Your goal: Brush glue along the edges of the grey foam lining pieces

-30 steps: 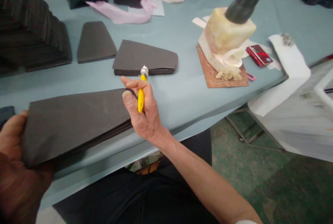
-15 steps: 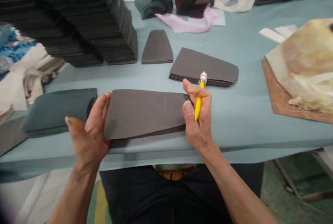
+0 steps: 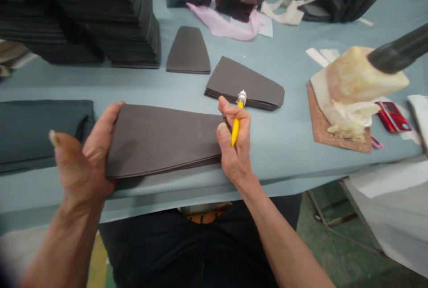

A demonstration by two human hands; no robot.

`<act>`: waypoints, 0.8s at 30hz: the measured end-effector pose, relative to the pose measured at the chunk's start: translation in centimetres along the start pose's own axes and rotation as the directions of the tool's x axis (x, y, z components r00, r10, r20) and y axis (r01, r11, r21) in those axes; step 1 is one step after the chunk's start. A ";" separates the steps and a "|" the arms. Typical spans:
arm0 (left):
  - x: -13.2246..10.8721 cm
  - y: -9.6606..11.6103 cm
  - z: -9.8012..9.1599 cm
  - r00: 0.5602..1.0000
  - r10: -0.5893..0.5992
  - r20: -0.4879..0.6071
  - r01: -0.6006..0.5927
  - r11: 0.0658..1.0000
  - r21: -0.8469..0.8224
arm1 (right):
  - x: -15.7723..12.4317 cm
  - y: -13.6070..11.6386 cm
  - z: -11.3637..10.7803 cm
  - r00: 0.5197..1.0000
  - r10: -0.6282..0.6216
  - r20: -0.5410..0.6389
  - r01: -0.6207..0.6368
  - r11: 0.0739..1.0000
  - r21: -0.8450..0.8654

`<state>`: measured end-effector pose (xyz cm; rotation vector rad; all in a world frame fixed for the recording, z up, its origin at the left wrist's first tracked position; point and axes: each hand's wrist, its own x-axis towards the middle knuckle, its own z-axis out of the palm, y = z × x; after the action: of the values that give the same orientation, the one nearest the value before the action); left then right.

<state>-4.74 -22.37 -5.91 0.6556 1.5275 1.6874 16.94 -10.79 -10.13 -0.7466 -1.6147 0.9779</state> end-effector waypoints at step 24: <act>0.6 -0.1 -1.2 0.991 0.103 0.087 -0.102 0.995 -0.015 | 0.0 -0.1 -0.5 1.000 -0.019 -0.002 0.019 0.999 -0.035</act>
<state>-6.00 -22.63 -6.23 0.8049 1.4440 1.7181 17.44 -10.70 -10.00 -0.7547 -1.6378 0.9361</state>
